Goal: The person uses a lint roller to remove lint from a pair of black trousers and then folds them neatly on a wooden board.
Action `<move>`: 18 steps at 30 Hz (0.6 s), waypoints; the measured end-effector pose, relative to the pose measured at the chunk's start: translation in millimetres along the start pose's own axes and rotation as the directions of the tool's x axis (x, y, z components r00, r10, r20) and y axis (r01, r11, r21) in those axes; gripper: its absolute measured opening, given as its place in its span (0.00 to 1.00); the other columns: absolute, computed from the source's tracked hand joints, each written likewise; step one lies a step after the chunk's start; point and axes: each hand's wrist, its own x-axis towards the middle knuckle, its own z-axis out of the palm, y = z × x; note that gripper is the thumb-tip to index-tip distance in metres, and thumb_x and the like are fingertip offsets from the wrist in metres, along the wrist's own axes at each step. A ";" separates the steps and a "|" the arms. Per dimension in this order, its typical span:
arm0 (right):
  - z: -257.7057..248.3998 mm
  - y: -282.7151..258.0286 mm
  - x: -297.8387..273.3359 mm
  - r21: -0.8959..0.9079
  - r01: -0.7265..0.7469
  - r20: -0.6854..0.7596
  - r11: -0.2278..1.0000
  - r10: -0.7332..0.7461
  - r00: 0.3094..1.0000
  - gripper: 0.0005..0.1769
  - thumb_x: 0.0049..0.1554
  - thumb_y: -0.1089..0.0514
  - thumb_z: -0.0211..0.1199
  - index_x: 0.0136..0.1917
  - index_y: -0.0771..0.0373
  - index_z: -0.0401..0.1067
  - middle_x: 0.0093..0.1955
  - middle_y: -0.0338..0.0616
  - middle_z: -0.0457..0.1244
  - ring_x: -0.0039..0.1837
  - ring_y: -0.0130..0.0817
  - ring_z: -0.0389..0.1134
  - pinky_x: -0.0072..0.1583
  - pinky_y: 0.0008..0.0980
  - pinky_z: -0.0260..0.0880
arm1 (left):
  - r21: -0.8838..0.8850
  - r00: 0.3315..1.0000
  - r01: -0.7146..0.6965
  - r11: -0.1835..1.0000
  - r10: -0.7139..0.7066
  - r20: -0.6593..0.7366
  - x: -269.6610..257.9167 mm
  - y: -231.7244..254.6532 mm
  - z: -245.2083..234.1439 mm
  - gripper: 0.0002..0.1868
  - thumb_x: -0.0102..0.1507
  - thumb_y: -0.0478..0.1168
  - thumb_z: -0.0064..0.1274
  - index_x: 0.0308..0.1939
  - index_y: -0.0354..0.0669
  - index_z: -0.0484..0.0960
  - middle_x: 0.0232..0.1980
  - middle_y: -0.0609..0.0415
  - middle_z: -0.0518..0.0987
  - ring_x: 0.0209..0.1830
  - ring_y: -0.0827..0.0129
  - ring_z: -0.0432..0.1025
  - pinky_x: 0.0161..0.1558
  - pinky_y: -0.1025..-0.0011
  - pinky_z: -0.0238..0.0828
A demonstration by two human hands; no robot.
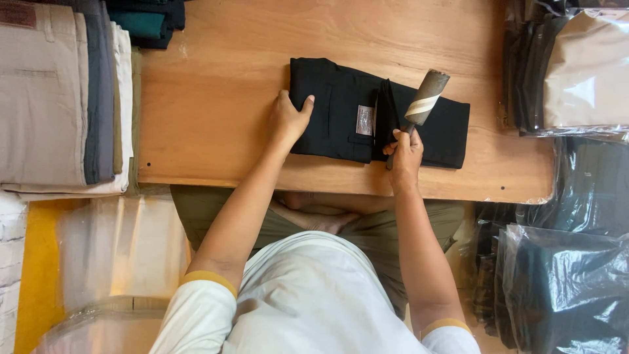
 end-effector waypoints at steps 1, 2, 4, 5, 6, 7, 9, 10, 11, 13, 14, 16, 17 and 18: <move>-0.5 -0.8 -0.4 -0.002 0.003 0.003 1.000 -0.003 1.000 0.04 0.59 0.60 0.62 0.42 0.60 0.71 0.29 0.39 0.56 0.31 0.29 0.65 0.37 0.34 0.73 | -0.003 1.000 0.001 1.000 -0.001 -0.003 9.3 -10.1 11.1 0.38 0.64 0.62 0.54 0.62 0.31 0.71 0.54 0.35 0.78 0.57 0.46 0.76 0.55 0.53 0.75; -0.7 -1.9 -0.9 0.009 -0.004 0.002 1.000 0.004 1.000 0.04 0.59 0.60 0.62 0.43 0.60 0.71 0.28 0.38 0.55 0.31 0.29 0.64 0.37 0.33 0.72 | -0.072 0.999 0.031 0.997 -0.032 -0.004 18.8 -20.0 21.8 0.37 0.63 0.60 0.56 0.63 0.31 0.70 0.54 0.35 0.79 0.57 0.46 0.77 0.54 0.53 0.77; 2.3 -12.8 -1.1 0.021 -0.005 0.005 1.000 0.005 1.000 0.03 0.59 0.60 0.62 0.43 0.60 0.71 0.28 0.38 0.55 0.31 0.29 0.64 0.36 0.32 0.72 | -0.143 0.998 0.058 0.988 -0.060 -0.009 24.0 -17.4 20.4 0.37 0.62 0.57 0.58 0.64 0.32 0.70 0.54 0.36 0.79 0.57 0.47 0.77 0.53 0.53 0.78; 2.7 -21.0 -4.1 0.056 0.000 -0.019 0.998 0.001 1.000 0.03 0.57 0.59 0.62 0.43 0.59 0.71 0.26 0.40 0.55 0.29 0.30 0.64 0.34 0.31 0.70 | -0.199 0.998 0.048 0.979 -0.053 -0.019 15.9 -6.8 10.2 0.37 0.62 0.56 0.59 0.65 0.31 0.69 0.56 0.33 0.78 0.59 0.44 0.76 0.55 0.52 0.76; 3.0 -28.8 -6.8 0.090 0.006 -0.043 0.996 -0.002 0.999 0.03 0.56 0.59 0.62 0.43 0.58 0.71 0.25 0.41 0.55 0.27 0.32 0.64 0.32 0.29 0.69 | -0.253 0.998 0.038 0.967 -0.047 -0.029 8.1 3.6 0.4 0.38 0.62 0.54 0.60 0.65 0.31 0.68 0.58 0.31 0.77 0.61 0.41 0.74 0.58 0.50 0.75; -0.7 -38.6 -6.1 0.087 0.004 -0.042 0.996 0.000 0.999 0.03 0.56 0.59 0.62 0.43 0.58 0.71 0.25 0.41 0.55 0.27 0.32 0.64 0.32 0.29 0.69 | -0.254 0.998 0.041 0.966 -0.050 -0.028 10.7 -0.7 -10.6 0.38 0.62 0.54 0.60 0.65 0.31 0.68 0.58 0.31 0.77 0.61 0.41 0.74 0.58 0.50 0.75; -8.3 -58.2 -4.3 0.139 0.038 -0.067 0.990 -0.029 0.997 0.05 0.54 0.57 0.64 0.45 0.53 0.71 0.23 0.42 0.54 0.27 0.33 0.65 0.30 0.30 0.69 | -0.251 0.988 -0.092 0.964 0.057 -0.144 17.0 -8.1 -31.9 0.34 0.61 0.50 0.63 0.61 0.27 0.71 0.56 0.24 0.76 0.61 0.33 0.72 0.59 0.47 0.71; -12.5 -81.6 -11.4 0.139 0.037 -0.070 0.990 -0.027 0.997 0.05 0.54 0.57 0.64 0.45 0.53 0.71 0.23 0.42 0.54 0.27 0.33 0.65 0.30 0.30 0.69 | -0.251 0.988 -0.091 0.964 0.057 -0.140 15.2 -7.2 -60.7 0.34 0.61 0.50 0.63 0.61 0.27 0.71 0.56 0.24 0.76 0.61 0.33 0.72 0.59 0.47 0.71; -16.5 -104.1 -19.4 0.164 0.029 -0.047 0.986 -0.022 0.999 0.07 0.56 0.59 0.60 0.50 0.58 0.68 0.31 0.39 0.57 0.30 0.28 0.62 0.34 0.25 0.67 | -0.227 0.982 -0.151 0.962 0.120 -0.146 11.6 -8.0 -89.9 0.32 0.63 0.47 0.61 0.62 0.28 0.69 0.57 0.30 0.76 0.59 0.42 0.73 0.59 0.54 0.71; -29.3 -134.6 -25.4 0.190 0.021 -0.020 0.982 -0.017 1.000 0.10 0.58 0.62 0.57 0.54 0.63 0.66 0.38 0.37 0.59 0.34 0.23 0.60 0.39 0.20 0.65 | -0.202 0.971 -0.211 0.957 0.181 -0.155 10.0 -20.3 -141.3 0.30 0.66 0.44 0.60 0.63 0.28 0.67 0.59 0.35 0.76 0.58 0.52 0.74 0.58 0.60 0.72; -38.1 -142.5 -23.5 0.228 0.039 0.014 0.973 -0.044 0.999 0.09 0.57 0.63 0.55 0.53 0.61 0.65 0.37 0.36 0.59 0.33 0.23 0.58 0.38 0.20 0.62 | -0.138 0.968 -0.202 0.970 0.176 -0.181 11.7 -32.0 -163.6 0.29 0.66 0.42 0.60 0.64 0.28 0.68 0.59 0.34 0.76 0.57 0.51 0.74 0.57 0.59 0.72; -56.3 -149.6 -19.3 0.263 0.050 0.055 0.964 -0.067 0.996 0.09 0.56 0.65 0.53 0.52 0.60 0.65 0.37 0.35 0.59 0.33 0.22 0.57 0.37 0.19 0.59 | -0.074 0.964 -0.181 0.981 0.162 -0.212 20.7 -70.9 -195.9 0.28 0.67 0.41 0.60 0.64 0.27 0.68 0.59 0.33 0.76 0.56 0.50 0.75 0.56 0.58 0.73; -64.8 -148.9 -16.2 0.236 0.047 0.023 0.971 -0.053 0.998 0.05 0.58 0.64 0.53 0.50 0.59 0.65 0.35 0.33 0.57 0.32 0.22 0.55 0.39 0.19 0.60 | -0.013 0.935 -0.248 0.969 0.236 -0.266 29.4 -97.8 -206.5 0.25 0.66 0.38 0.62 0.60 0.27 0.70 0.54 0.35 0.78 0.50 0.51 0.76 0.51 0.60 0.74; -73.1 -148.2 -13.0 0.209 0.042 -0.010 0.977 -0.041 0.999 0.03 0.60 0.63 0.53 0.48 0.59 0.65 0.32 0.32 0.55 0.32 0.22 0.54 0.40 0.19 0.60 | 0.051 0.898 -0.310 0.949 0.310 -0.313 37.7 -125.0 -217.0 0.22 0.66 0.35 0.64 0.56 0.26 0.72 0.49 0.36 0.79 0.44 0.53 0.77 0.47 0.61 0.74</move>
